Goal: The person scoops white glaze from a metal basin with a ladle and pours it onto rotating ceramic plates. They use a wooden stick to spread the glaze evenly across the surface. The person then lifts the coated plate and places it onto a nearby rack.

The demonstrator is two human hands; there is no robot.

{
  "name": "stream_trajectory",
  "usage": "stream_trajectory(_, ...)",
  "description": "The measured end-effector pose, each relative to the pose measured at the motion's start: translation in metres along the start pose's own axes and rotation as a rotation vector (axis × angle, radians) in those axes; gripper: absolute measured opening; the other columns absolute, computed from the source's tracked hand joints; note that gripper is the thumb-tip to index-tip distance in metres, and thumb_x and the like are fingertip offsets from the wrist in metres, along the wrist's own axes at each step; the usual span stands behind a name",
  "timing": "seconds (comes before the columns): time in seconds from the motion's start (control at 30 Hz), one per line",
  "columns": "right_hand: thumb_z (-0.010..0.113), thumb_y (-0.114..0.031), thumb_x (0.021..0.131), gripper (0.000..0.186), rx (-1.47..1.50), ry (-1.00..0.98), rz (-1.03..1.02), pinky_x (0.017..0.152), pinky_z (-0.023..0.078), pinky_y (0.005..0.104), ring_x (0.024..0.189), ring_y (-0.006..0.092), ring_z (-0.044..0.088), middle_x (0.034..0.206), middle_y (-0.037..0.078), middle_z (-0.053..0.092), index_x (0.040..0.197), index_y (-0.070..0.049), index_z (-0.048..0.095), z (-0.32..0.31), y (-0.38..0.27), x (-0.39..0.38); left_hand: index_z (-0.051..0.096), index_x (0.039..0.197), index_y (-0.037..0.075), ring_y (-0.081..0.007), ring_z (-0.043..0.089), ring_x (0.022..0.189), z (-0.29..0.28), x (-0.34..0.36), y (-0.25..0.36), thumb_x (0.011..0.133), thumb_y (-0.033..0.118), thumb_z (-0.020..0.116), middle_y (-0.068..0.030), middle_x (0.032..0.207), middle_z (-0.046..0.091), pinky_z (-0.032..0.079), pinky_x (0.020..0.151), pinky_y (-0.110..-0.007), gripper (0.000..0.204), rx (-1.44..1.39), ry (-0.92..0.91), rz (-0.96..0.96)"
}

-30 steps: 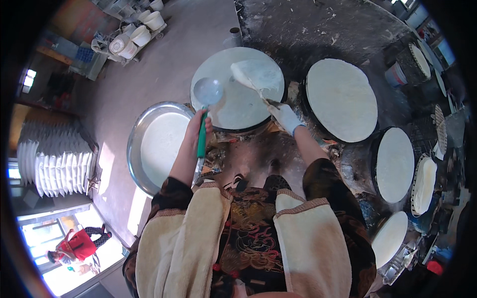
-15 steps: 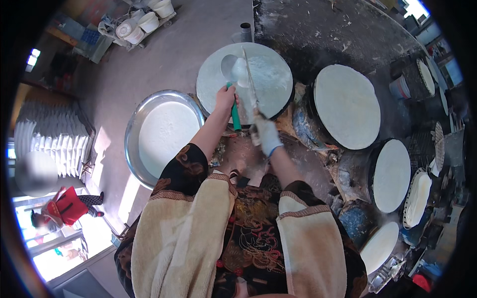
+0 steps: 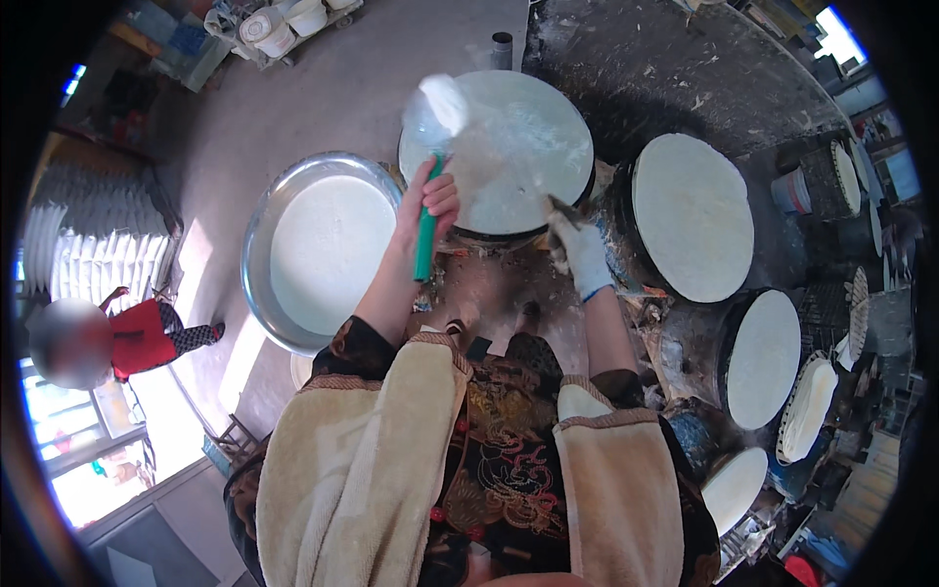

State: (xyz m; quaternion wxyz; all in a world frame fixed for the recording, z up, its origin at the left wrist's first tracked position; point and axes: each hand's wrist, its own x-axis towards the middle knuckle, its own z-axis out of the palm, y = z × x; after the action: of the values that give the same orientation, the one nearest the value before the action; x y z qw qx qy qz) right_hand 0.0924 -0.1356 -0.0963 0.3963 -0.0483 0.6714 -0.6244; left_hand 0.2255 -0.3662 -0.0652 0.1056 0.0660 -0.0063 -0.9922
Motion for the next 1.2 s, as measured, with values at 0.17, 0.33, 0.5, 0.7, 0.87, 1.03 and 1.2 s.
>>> stream_trajectory(0.17,0.053,-0.033,0.093,0.042,-0.757,0.06,-0.08,0.069,0.051,0.0398,0.07,0.0281,0.064,0.091,0.022,0.068,0.126,-0.008,0.057,0.028,0.029,-0.011,0.045,0.078,0.006,-0.0062,0.036,0.038,0.011,-0.062,0.037,0.101,0.024,0.044,0.0036,0.052,0.037,0.033,0.034,-0.02,0.029,-0.008,0.093,0.049)
stream_trajectory(0.33,0.058,-0.028,0.091,0.045,-0.188,-0.222,0.107,0.041,0.034,0.023,0.045,0.0059,0.041,0.067,-0.002,0.055,0.132,-0.011,0.054,0.033,0.044,-0.078,0.048,0.09,0.005,-0.0072,0.037,0.042,-0.034,-0.147,0.072,0.101,0.021,0.041,0.0025,0.056,0.038,0.034,0.037,-0.021,0.021,-0.013,0.209,0.104)
stream_trajectory(0.5,0.062,-0.023,0.089,0.046,-0.258,0.175,-0.107,0.05,0.041,0.0216,0.055,0.0048,0.049,0.082,0.0,0.064,0.132,-0.009,0.054,-0.021,0.078,-0.156,0.047,0.088,0.004,-0.0084,0.037,0.044,-0.101,-0.215,0.088,0.1,0.022,0.044,0.0021,0.056,0.038,0.035,0.038,-0.022,0.022,-0.035,0.444,0.173)
stream_trajectory(0.7,0.061,-0.028,0.088,0.047,-0.627,0.362,-0.341,0.074,0.051,0.0352,0.085,0.0241,0.066,0.107,0.016,0.068,0.13,-0.008,0.055,-0.051,0.123,-0.208,0.046,0.083,0.007,-0.0086,0.036,0.043,-0.139,-0.234,0.096,0.098,0.021,0.047,0.0026,0.055,0.036,0.034,0.039,-0.022,0.02,0.058,0.656,0.208)
stream_trajectory(0.87,0.054,-0.049,0.087,0.051,-1.167,0.364,-0.046,0.08,0.051,0.0441,0.092,0.0357,0.064,0.099,0.02,0.066,0.123,-0.014,0.061,-0.053,0.121,-0.205,0.05,0.089,0.006,-0.0112,0.042,0.043,-0.149,-0.23,0.098,0.093,0.025,0.053,0.0013,0.055,0.042,0.039,0.042,-0.024,0.019,0.588,0.913,0.263)
stream_trajectory(1.03,0.051,-0.055,0.086,0.049,-1.378,0.401,0.241,0.077,0.05,0.0479,0.089,0.0379,0.064,0.1,0.02,0.064,0.121,-0.023,0.061,-0.064,0.11,-0.207,0.05,0.129,0.009,-0.025,0.063,0.057,-0.142,-0.249,0.095,0.086,0.025,0.058,-0.0141,0.072,0.064,0.051,0.055,-0.037,0.047,1.961,1.259,0.326)
stream_trajectory(1.2,0.053,-0.053,0.085,0.046,-1.126,0.59,-0.21,0.072,0.051,0.0474,0.084,0.038,0.065,0.09,0.018,0.066,0.118,-0.022,0.063,-0.064,0.112,-0.206,0.043,0.139,0.024,-0.0339,0.065,0.073,-0.113,-0.288,0.108,0.088,0.024,0.056,-0.0177,0.087,0.067,0.051,0.067,-0.045,0.052,2.696,1.196,0.353)
